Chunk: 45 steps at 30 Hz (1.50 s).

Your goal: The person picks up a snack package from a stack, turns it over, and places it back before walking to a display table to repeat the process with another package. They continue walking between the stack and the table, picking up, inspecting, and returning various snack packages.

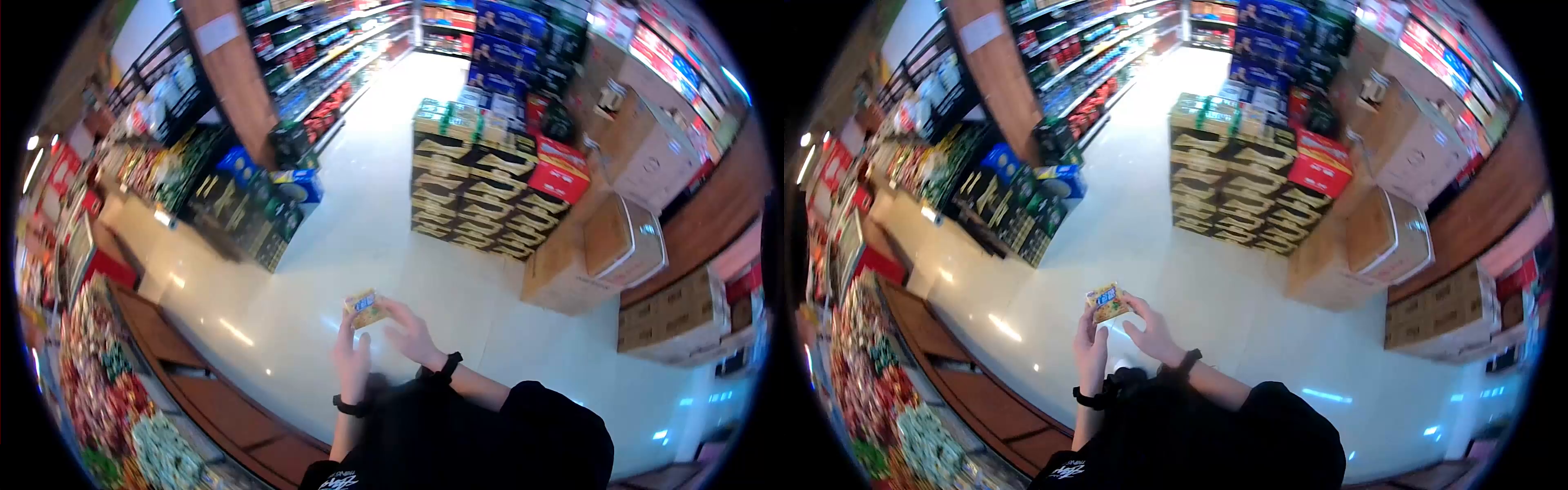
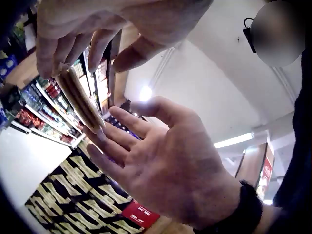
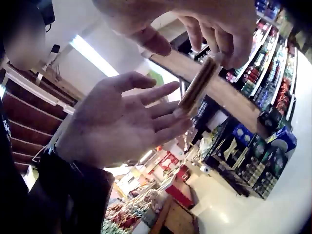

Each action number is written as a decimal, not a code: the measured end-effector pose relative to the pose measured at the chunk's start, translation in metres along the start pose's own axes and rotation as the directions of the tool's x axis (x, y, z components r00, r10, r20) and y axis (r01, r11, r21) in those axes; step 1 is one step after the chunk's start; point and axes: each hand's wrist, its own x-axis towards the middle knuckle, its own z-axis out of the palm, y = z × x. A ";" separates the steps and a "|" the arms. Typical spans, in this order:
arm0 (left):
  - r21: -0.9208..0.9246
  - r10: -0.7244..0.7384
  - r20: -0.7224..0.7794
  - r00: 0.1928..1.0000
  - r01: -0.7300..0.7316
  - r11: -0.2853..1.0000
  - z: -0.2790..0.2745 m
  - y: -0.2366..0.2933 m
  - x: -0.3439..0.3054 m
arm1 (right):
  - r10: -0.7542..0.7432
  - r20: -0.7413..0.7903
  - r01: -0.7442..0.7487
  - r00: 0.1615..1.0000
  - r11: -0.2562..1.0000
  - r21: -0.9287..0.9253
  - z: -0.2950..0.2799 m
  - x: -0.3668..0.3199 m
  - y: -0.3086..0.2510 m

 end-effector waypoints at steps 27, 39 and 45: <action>0.051 0.105 0.690 0.716 -0.193 0.980 0.328 -0.011 0.229 | 0.167 -0.714 -0.283 0.680 0.958 -0.044 -0.279 0.109 0.041; 0.160 0.007 0.697 0.717 -0.164 0.973 0.394 -0.012 0.295 | 0.099 -0.732 -0.435 0.674 0.855 -0.284 -0.353 0.175 0.083; 0.192 0.055 0.665 0.744 -0.242 0.951 0.463 -0.014 0.341 | 0.098 -0.666 -0.292 0.739 0.939 -0.185 -0.434 0.231 0.124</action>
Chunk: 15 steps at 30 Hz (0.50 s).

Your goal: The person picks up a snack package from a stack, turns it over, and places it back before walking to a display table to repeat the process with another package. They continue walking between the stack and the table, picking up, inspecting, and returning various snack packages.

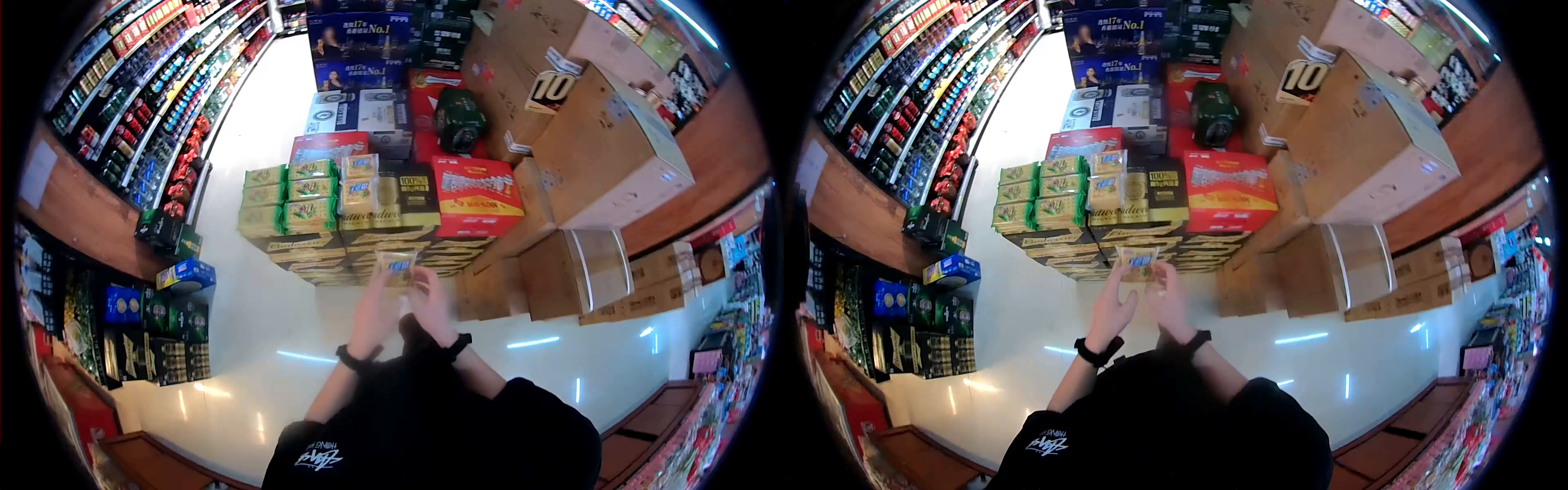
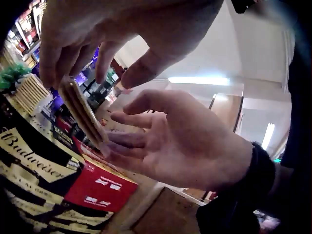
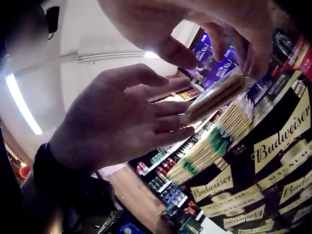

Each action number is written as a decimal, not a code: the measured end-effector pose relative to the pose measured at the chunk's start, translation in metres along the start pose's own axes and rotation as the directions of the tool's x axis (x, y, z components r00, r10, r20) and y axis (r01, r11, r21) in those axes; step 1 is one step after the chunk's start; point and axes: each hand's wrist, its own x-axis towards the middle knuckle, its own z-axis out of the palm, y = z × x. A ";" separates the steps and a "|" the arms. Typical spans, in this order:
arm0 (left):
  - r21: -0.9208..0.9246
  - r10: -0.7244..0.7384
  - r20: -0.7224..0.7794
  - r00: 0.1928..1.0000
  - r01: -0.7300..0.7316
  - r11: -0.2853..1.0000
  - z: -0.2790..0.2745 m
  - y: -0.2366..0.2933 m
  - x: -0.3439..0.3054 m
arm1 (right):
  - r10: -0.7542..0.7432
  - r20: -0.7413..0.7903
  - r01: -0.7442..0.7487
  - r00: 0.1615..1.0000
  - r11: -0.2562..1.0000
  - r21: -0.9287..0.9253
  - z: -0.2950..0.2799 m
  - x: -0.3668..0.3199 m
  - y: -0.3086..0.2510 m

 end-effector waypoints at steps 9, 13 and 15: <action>0.162 0.015 0.011 1.000 -0.016 0.987 0.055 -0.002 0.140 | 0.109 -0.071 -0.100 0.992 0.988 0.119 -0.038 0.142 0.011; 0.211 0.068 -0.036 0.997 -0.059 0.976 0.074 -0.019 0.195 | 0.075 -0.047 -0.070 0.996 0.993 0.099 -0.039 0.190 0.037; 0.221 0.002 -0.068 0.998 0.013 0.975 0.082 -0.026 0.213 | 0.200 -0.022 -0.191 0.980 0.959 0.210 -0.039 0.209 0.039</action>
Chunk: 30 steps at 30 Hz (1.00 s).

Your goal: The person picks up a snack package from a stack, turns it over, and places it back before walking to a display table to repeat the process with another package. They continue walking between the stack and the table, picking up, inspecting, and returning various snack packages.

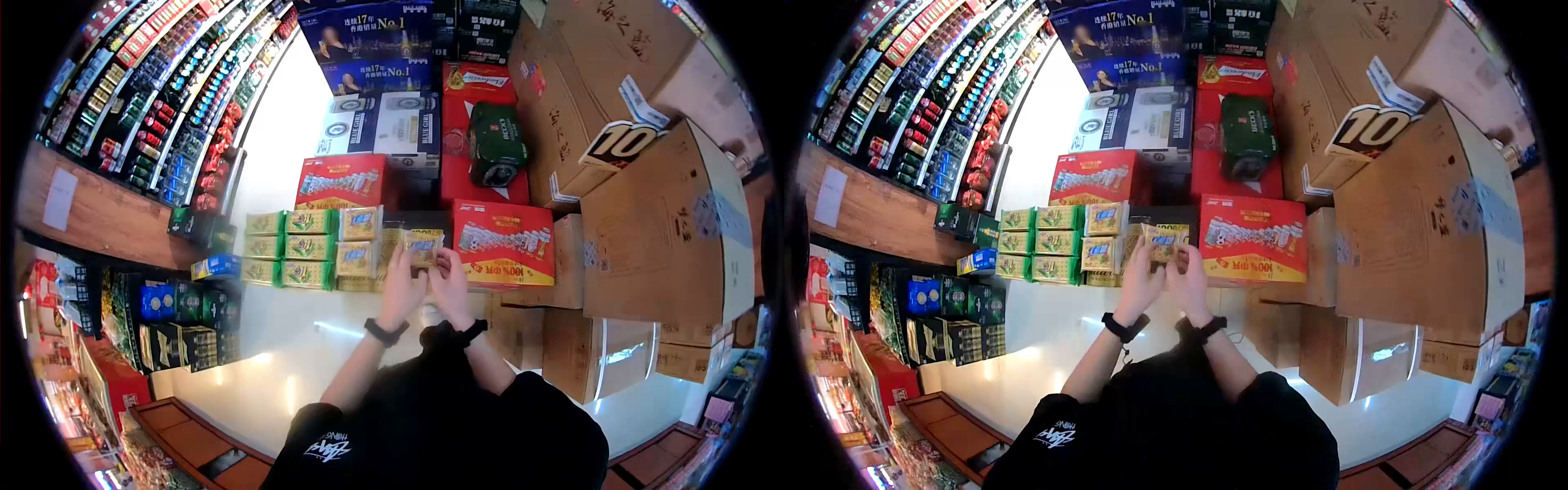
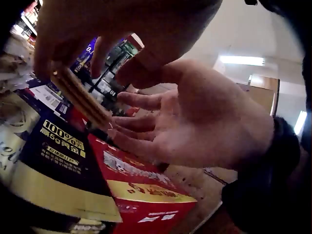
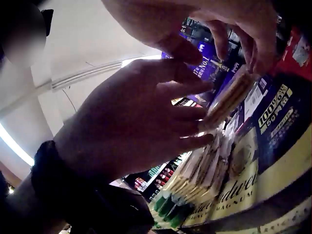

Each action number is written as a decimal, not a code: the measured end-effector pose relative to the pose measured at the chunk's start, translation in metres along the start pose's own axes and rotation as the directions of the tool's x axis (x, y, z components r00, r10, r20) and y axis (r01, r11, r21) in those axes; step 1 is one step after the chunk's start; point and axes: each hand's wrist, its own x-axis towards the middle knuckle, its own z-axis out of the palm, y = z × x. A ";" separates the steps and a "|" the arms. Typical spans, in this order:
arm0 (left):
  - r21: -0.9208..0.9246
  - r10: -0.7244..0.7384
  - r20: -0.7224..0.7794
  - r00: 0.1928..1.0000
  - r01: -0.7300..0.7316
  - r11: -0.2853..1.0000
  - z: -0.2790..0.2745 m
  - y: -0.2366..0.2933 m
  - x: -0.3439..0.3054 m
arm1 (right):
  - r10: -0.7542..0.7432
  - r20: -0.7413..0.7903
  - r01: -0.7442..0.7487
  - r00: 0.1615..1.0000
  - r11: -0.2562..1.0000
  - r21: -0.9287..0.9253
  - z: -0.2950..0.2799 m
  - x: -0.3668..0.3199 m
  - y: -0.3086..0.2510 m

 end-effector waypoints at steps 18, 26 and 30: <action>0.293 -0.227 -0.009 0.974 0.220 0.930 0.024 -0.032 0.063 | 0.153 0.155 -0.139 0.976 0.986 -0.097 0.028 0.074 0.021; 0.288 -0.185 -0.101 0.978 0.206 0.935 0.027 -0.032 0.059 | 0.140 0.177 -0.123 0.974 0.987 -0.102 0.029 0.077 0.026; 0.192 -0.096 -0.126 0.987 0.119 0.974 0.023 -0.027 0.049 | 0.056 0.143 -0.038 0.988 0.991 -0.127 0.028 0.080 0.045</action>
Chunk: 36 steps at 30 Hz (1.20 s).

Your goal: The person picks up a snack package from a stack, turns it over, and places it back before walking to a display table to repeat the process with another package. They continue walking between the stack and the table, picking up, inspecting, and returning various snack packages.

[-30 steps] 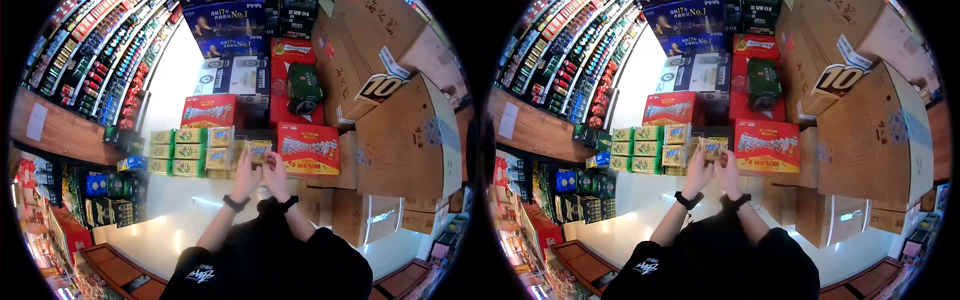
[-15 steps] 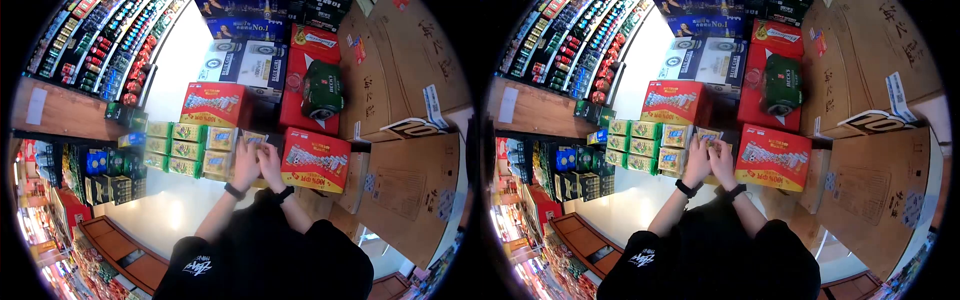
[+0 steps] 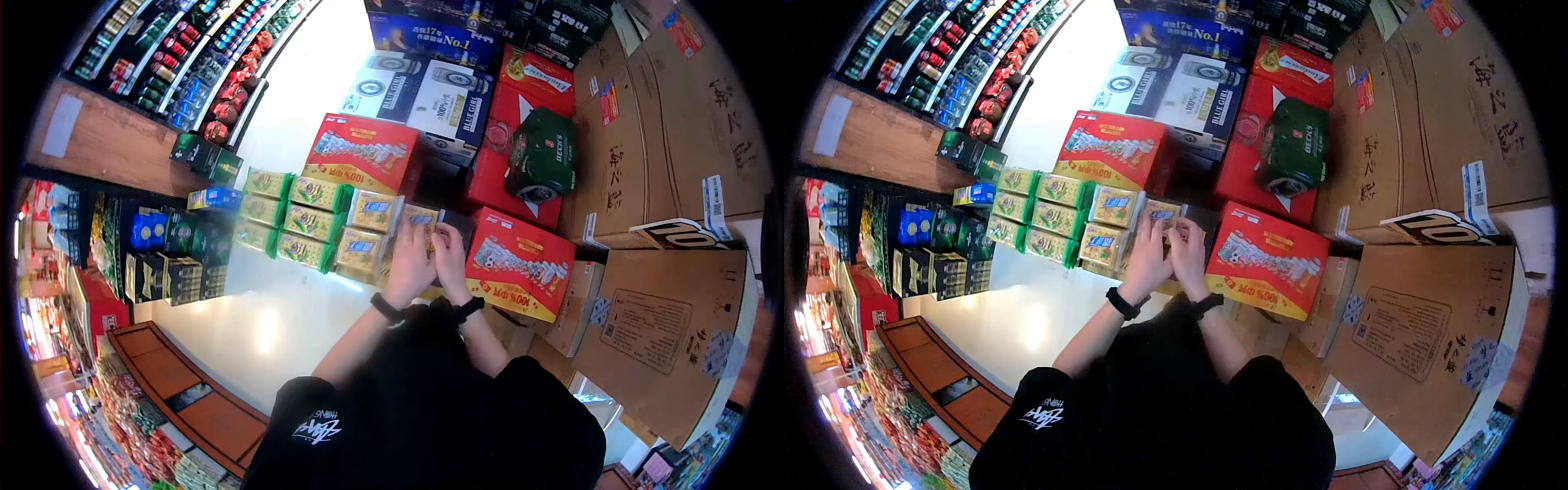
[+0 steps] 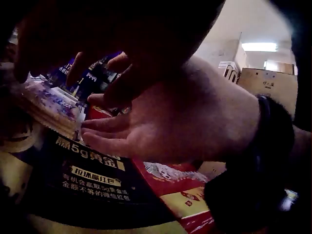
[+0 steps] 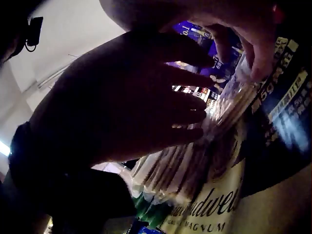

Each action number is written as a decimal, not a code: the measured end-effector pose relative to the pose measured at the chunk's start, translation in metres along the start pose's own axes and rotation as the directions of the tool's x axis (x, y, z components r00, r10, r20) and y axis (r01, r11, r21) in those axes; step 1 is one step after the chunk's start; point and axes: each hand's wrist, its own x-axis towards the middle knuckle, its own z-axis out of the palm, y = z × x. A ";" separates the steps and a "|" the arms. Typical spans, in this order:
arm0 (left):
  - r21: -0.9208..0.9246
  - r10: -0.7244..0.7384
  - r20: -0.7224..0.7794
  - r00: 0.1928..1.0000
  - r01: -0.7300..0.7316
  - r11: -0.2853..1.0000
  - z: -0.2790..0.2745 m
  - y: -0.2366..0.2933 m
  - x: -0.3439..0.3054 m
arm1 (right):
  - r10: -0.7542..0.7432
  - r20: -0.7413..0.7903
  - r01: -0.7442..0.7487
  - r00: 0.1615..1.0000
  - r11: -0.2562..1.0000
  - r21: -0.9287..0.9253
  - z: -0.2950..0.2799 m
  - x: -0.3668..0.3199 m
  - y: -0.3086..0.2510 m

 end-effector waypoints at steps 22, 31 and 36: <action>-0.553 -0.419 -0.077 0.905 0.310 0.773 -0.226 -0.069 -0.324 | -0.344 0.793 0.377 0.503 0.913 0.158 0.168 -0.228 -0.097; -0.708 -0.759 -0.451 0.469 0.330 0.625 -0.239 -0.087 -0.476 | -0.229 0.963 0.407 -0.144 0.873 0.269 0.250 -0.365 -0.091; -0.778 -0.818 -0.534 0.215 0.255 0.575 -0.222 -0.086 -0.532 | -0.005 0.931 0.277 -0.366 0.954 0.114 0.297 -0.419 -0.051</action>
